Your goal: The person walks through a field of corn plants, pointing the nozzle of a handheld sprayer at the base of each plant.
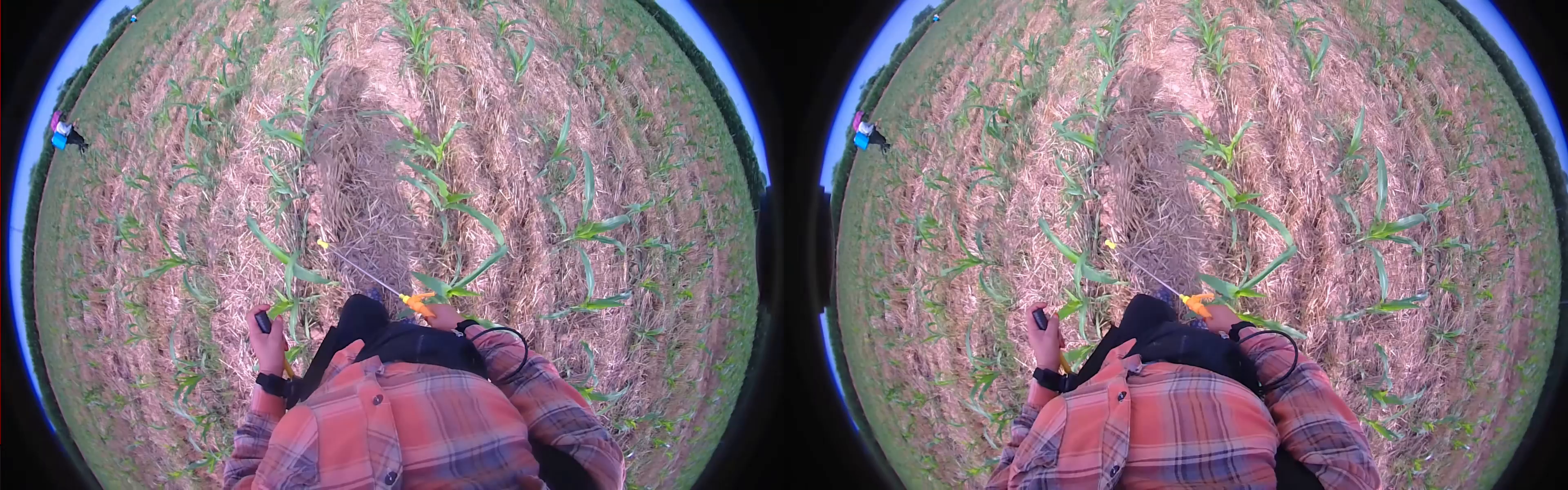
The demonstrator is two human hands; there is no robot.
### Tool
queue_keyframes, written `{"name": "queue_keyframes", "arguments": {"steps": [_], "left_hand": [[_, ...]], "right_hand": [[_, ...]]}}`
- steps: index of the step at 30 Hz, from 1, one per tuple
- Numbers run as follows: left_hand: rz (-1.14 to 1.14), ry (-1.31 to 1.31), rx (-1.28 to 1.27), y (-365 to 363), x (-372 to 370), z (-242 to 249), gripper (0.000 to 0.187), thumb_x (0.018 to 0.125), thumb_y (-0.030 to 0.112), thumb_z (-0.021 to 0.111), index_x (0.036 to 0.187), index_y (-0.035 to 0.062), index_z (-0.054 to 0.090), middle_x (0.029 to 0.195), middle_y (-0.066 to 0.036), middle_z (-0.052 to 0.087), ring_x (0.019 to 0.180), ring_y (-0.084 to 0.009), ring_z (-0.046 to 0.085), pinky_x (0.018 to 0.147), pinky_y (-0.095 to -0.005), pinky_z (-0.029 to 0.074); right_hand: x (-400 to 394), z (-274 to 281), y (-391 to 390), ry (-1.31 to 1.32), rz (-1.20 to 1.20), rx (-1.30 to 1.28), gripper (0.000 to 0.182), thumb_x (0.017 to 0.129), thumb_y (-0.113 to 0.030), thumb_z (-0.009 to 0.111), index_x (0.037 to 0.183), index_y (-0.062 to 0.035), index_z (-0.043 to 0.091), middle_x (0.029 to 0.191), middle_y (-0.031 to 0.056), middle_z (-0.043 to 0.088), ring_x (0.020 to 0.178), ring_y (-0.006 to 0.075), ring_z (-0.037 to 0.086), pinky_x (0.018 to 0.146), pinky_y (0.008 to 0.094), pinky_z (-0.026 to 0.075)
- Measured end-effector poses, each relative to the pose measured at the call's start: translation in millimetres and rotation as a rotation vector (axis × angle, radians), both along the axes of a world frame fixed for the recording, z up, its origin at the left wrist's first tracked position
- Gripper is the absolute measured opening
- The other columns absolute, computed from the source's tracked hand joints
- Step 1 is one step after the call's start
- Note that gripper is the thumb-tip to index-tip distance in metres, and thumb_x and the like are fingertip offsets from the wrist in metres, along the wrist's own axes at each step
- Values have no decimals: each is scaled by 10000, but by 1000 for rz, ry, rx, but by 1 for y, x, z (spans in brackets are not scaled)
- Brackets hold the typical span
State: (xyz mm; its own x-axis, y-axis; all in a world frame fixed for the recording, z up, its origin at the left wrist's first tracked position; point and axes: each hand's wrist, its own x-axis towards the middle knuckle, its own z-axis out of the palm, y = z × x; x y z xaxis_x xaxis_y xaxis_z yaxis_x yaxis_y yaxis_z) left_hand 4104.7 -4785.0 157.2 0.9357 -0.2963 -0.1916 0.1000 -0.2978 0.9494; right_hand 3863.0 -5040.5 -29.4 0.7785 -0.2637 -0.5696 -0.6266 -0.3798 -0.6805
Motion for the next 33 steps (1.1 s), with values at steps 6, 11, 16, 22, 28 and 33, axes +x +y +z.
{"name": "queue_keyframes", "arguments": {"steps": [6,11,16,22,28,33], "left_hand": [[5,5,-13,-27,44,-6,250,748,15,525,969,100,442,622,15,399,373,-44,368,301,-183,302],[-12,51,-26,-45,82,1,255,747,16,528,970,102,441,625,19,399,376,-43,365,306,-182,305],[-10,92,-46,-59,109,5,263,747,20,531,976,109,437,628,19,398,379,-44,367,307,-178,305],[12,121,-56,-63,129,10,261,750,20,525,976,111,431,635,14,394,381,-44,368,306,-175,300],[16,138,-85,-69,142,5,249,755,14,515,972,99,428,615,17,396,375,-42,362,306,-178,298],[40,99,-87,-76,151,3,246,756,15,513,971,101,429,603,20,403,373,-36,351,308,-177,292]], "right_hand": [[31,-16,-21,-128,48,3,256,698,-260,524,867,-70,553,808,173,580,767,333,556,670,399,423],[52,8,-45,-24,-55,21,282,695,-280,531,885,-74,559,842,180,579,801,336,551,686,407,422],[51,0,-71,123,-256,-231,272,700,-270,530,863,-56,570,785,165,585,752,327,564,659,405,430],[44,8,-110,247,-476,-374,267,705,-270,519,811,-31,574,681,164,591,700,299,589,618,385,455],[53,4,-141,332,-609,-419,306,704,-265,506,802,19,569,796,235,577,788,374,557,700,439,442],[87,5,-145,323,-499,-505,315,694,-282,510,765,16,587,769,208,586,793,340,567,695,416,448]]}}
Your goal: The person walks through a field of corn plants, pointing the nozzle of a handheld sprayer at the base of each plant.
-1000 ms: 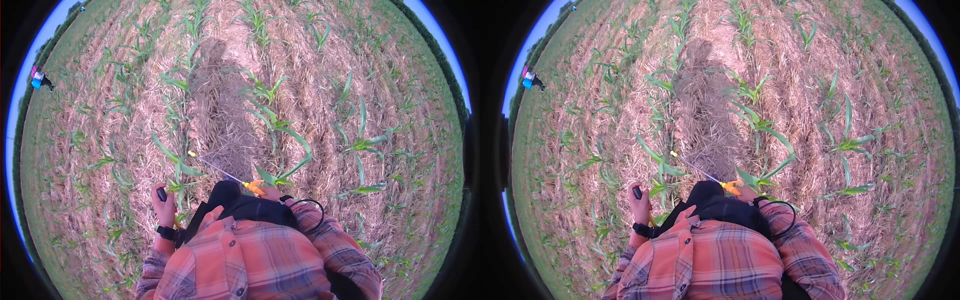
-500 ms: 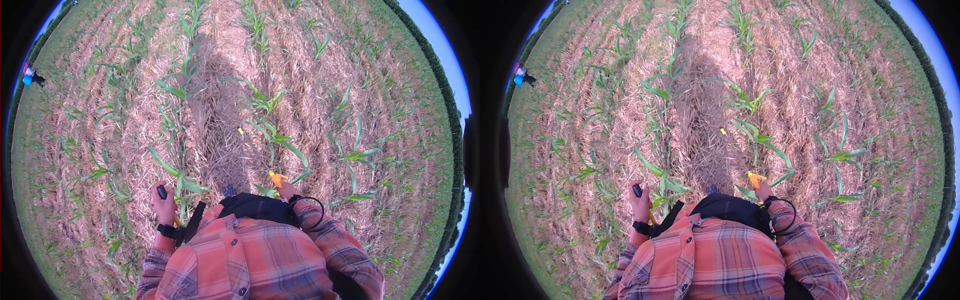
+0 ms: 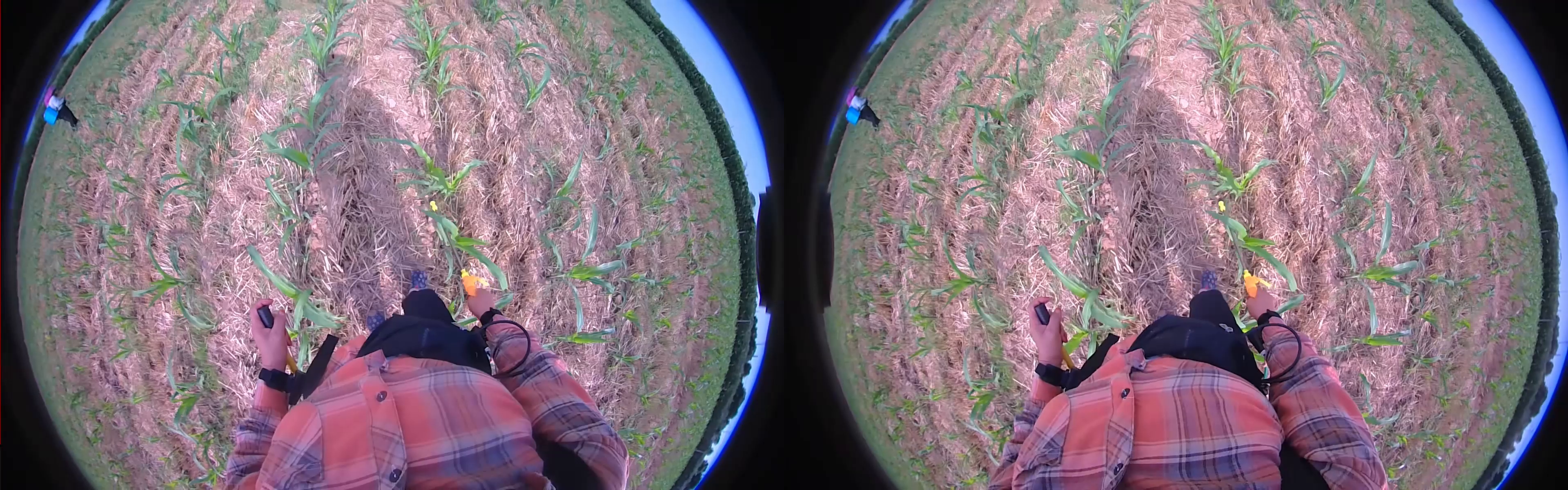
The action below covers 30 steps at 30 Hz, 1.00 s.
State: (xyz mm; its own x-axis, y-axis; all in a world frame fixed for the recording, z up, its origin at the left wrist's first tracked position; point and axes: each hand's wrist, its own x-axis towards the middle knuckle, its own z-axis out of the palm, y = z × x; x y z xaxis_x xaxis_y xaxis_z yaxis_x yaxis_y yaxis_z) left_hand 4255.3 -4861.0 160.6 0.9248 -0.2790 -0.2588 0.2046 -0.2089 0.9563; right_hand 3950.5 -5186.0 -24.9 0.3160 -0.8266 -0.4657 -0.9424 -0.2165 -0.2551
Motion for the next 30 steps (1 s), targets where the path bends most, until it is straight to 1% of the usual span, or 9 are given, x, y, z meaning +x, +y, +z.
{"name": "queue_keyframes", "arguments": {"steps": [3,4,6,10,12,17,21,27,30], "left_hand": [[26,9,-22,-10,6,3,246,757,17,513,971,105,429,596,24,395,373,-34,347,309,-176,285],[31,5,-20,-14,8,5,246,757,17,513,971,105,429,596,24,395,373,-34,347,309,-176,285],[70,-5,-11,-25,15,10,251,759,21,512,977,108,426,581,32,382,368,-35,342,311,-174,279],[73,-58,21,-54,26,21,245,771,25,510,985,98,417,560,32,369,357,-39,340,306,-180,279],[81,-83,31,-70,34,21,262,775,26,496,1006,97,397,501,22,354,316,-56,319,284,-194,274],[83,-96,2,-110,49,26,256,778,28,496,1006,93,399,497,22,353,316,-56,322,283,-194,272],[47,-140,36,-147,61,32,254,782,28,495,1005,98,396,502,22,355,318,-56,323,286,-194,274],[55,-83,2,-199,72,32,261,769,-3,503,991,102,415,567,18,383,349,-47,347,298,-184,286],[13,-99,-2,-221,76,29,263,769,-4,503,992,103,415,572,16,386,352,-48,353,297,-182,286]], "right_hand": [[39,15,6,-14,107,100,273,704,-274,493,811,-45,595,815,173,590,803,337,556,708,422,431],[46,-1,-1,-18,273,121,277,700,-289,500,834,-63,589,817,172,587,792,339,554,690,421,433],[71,23,-2,-34,276,217,295,690,-315,515,848,-74,579,810,165,588,793,338,555,677,419,431],[105,21,-21,-206,447,314,297,704,-260,515,880,-26,564,801,171,589,781,334,561,687,411,433],[120,20,-37,-324,695,438,286,701,-259,532,868,-29,556,823,165,584,795,328,554,689,392,428],[142,-9,-74,-354,885,513,357,716,-321,542,922,-29,541,858,172,575,809,333,547,694,398,420],[152,17,-108,-334,784,543,328,705,-302,547,887,-30,551,833,177,578,818,339,544,695,401,419],[143,12,-160,-353,568,394,218,690,-217,512,808,-45,576,804,178,582,804,332,550,681,398,421],[130,12,-182,-299,332,220,205,701,-218,494,793,-57,581,780,175,585,773,347,551,660,417,427]]}}
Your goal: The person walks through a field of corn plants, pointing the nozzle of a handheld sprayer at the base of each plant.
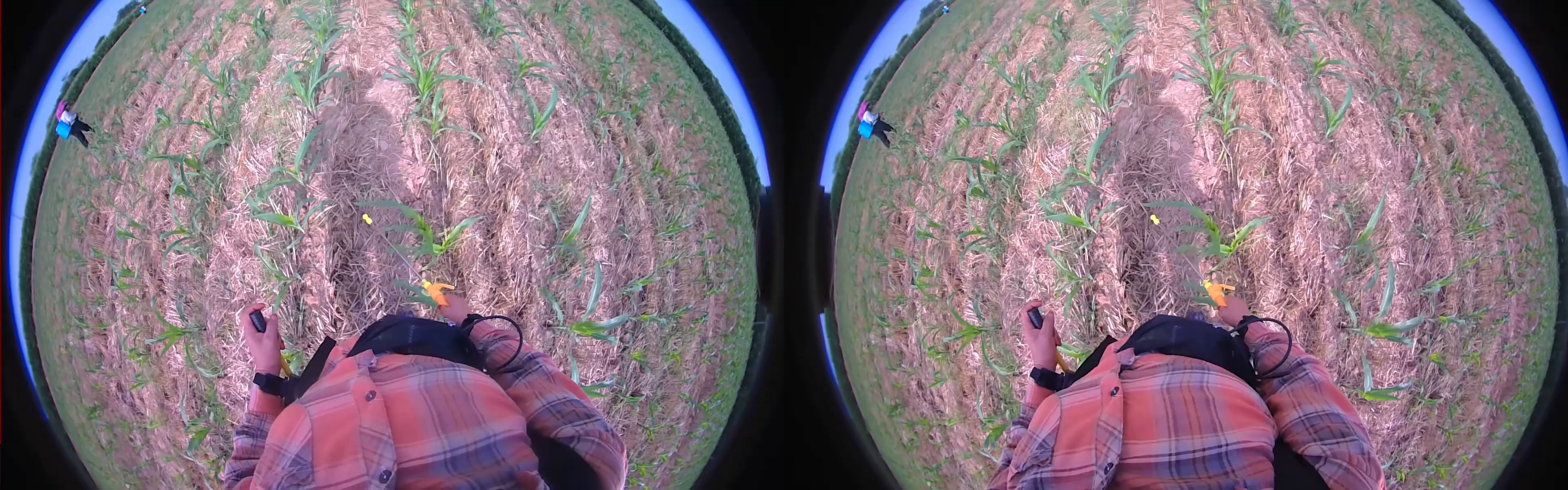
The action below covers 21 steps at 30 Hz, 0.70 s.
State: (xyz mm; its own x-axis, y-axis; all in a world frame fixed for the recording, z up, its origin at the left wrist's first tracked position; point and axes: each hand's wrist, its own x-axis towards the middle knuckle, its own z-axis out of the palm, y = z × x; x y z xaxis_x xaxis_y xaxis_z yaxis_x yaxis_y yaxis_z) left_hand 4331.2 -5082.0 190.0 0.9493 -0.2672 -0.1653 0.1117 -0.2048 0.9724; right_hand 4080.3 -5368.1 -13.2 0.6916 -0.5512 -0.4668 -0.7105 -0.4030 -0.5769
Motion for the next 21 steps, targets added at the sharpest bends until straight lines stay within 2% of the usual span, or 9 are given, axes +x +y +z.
{"name": "queue_keyframes", "arguments": {"steps": [1,5,8,10,11,15,18,19,21], "left_hand": [[-4,-1,13,-6,1,-1,260,770,-3,502,991,103,416,578,15,386,354,-48,355,297,-182,287],[-5,0,27,-17,9,-9,258,768,-3,504,988,103,419,598,15,387,357,-49,357,295,-181,288],[10,8,22,-28,18,-6,258,763,-5,508,982,102,424,605,17,382,359,-46,349,295,-179,289],[-3,-16,48,-33,31,-19,259,761,-1,512,982,105,425,604,20,379,363,-43,346,297,-180,287],[-20,-43,77,-36,38,-26,261,759,3,516,981,107,427,603,22,375,366,-40,343,299,-181,286],[-57,36,-5,-75,69,-25,236,757,24,529,959,117,450,591,37,372,378,-34,343,311,-185,284],[-76,25,10,-105,108,-31,233,756,27,532,956,115,451,572,39,374,377,-36,344,309,-183,281],[-75,41,-29,-113,121,-33,238,753,27,536,957,112,448,576,39,378,379,-37,347,309,-183,279],[-71,69,-38,-122,150,-34,230,754,33,537,953,109,451,580,38,378,378,-37,346,309,-184,283]], "right_hand": [[-4,-6,-12,34,-22,23,274,675,-261,557,864,-63,578,797,155,586,756,325,561,654,391,435],[-22,-10,-47,72,-186,-15,258,688,-253,556,837,-44,581,746,162,586,739,340,559,646,395,436],[-33,-26,-68,37,-323,-160,233,695,-241,553,801,-36,586,658,152,580,633,308,576,577,375,447],[-38,-54,-82,1,-510,-125,211,710,-222,550,786,-29,587,596,122,565,531,240,573,491,344,440],[-37,-52,-89,81,-474,-172,194,726,-196,544,811,-26,583,556,85,543,455,184,547,418,319,416],[-32,-90,-114,46,-519,-218,190,730,-198,554,784,-16,568,557,90,554,445,185,543,408,321,418],[1,-77,-125,130,-529,-299,202,730,-212,562,782,-18,571,564,94,560,457,188,553,414,317,425],[13,-70,-129,98,-556,-154,240,720,-239,562,800,-13,579,570,114,565,485,218,571,447,342,442],[44,-64,-134,139,-479,-211,261,712,-250,564,807,-7,580,576,128,568,509,241,577,468,356,446]]}}
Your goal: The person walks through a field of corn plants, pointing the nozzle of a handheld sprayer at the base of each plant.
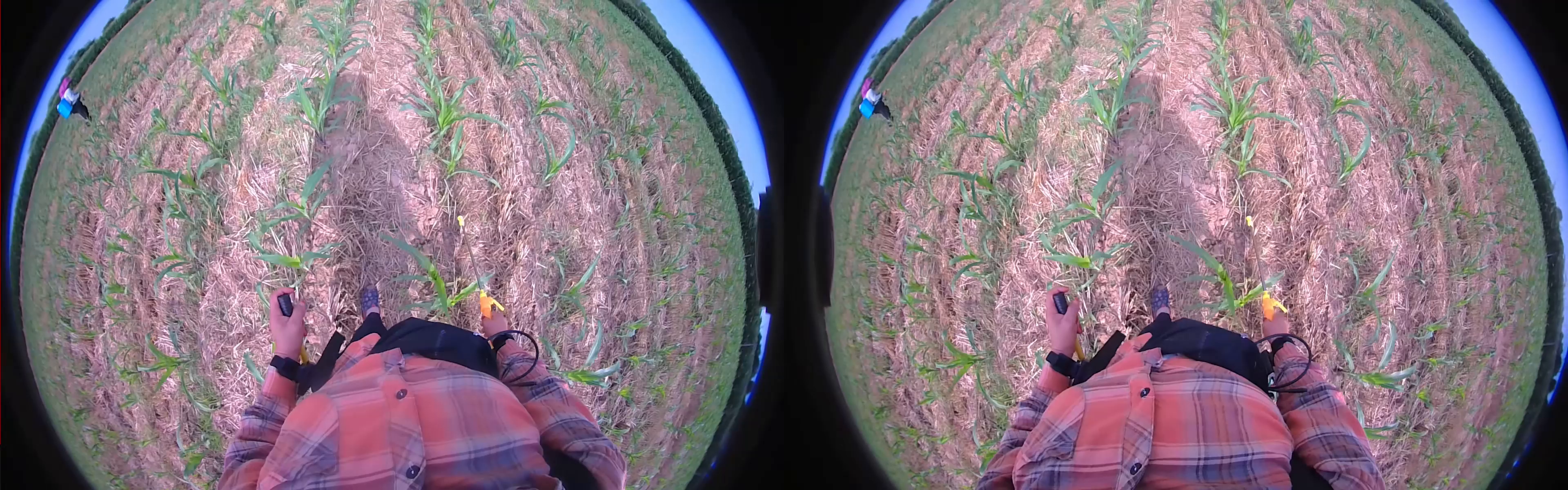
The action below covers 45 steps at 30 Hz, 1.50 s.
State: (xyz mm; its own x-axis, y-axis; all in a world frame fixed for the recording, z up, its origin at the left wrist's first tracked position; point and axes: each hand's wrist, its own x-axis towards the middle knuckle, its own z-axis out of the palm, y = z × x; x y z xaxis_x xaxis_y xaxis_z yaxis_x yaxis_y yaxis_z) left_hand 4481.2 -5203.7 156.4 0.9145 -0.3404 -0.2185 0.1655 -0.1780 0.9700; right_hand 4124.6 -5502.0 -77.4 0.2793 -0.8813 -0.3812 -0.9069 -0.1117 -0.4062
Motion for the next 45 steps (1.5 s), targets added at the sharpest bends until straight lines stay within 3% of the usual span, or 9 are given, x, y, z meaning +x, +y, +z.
{"name": "queue_keyframes", "arguments": {"steps": [3,5,6,9,17,25,31,40,45], "left_hand": [[5,42,1,-11,35,-3,223,755,40,537,950,107,452,582,35,378,375,-39,346,310,-185,286],[11,42,19,-17,58,-4,223,758,42,535,953,109,450,576,34,377,368,-41,345,309,-185,286],[13,43,29,-20,67,-6,223,759,44,533,954,110,449,574,33,377,365,-42,345,309,-186,286],[8,86,-3,-29,91,-10,229,759,23,526,956,112,448,577,34,376,365,-41,346,309,-182,285],[34,118,-43,-40,122,-6,264,769,9,512,994,107,417,564,29,374,361,-43,350,306,-183,282],[124,42,16,-77,148,10,261,767,6,503,990,104,410,569,20,385,359,-39,350,297,-176,295],[98,-22,25,-135,164,13,263,774,13,497,1004,100,401,502,28,347,322,-53,322,285,-193,274],[67,-52,45,-194,174,25,253,767,17,508,986,107,422,563,28,377,363,-41,336,311,-180,282],[76,-47,68,-214,178,26,256,767,16,513,988,108,423,555,35,372,363,-38,338,308,-180,280]], "right_hand": [[46,16,-4,91,85,-36,334,690,-311,553,817,-4,583,654,165,585,633,299,590,568,395,451],[85,40,-5,103,310,29,377,683,-364,535,817,-15,585,732,172,592,720,313,581,629,397,442],[98,34,-7,144,269,128,408,673,-407,521,825,-34,585,785,176,591,761,321,570,668,400,432],[147,56,-6,77,379,229,411,669,-420,528,840,-51,585,782,169,594,757,318,571,657,395,435],[227,75,-27,-68,712,428,239,709,-256,521,867,-85,575,756,90,611,730,220,593,645,320,444],[271,61,-75,-45,786,420,280,704,-285,535,883,-73,573,751,138,600,730,280,581,636,361,437],[258,49,-134,-106,533,180,278,702,-304,549,847,-70,583,774,167,591,752,334,567,643,393,436],[245,40,-238,123,59,117,340,715,-309,540,873,-10,570,837,212,583,815,351,561,695,420,447],[246,55,-259,66,-8,42,340,728,-289,517,894,5,555,858,226,577,840,366,551,729,427,438]]}}
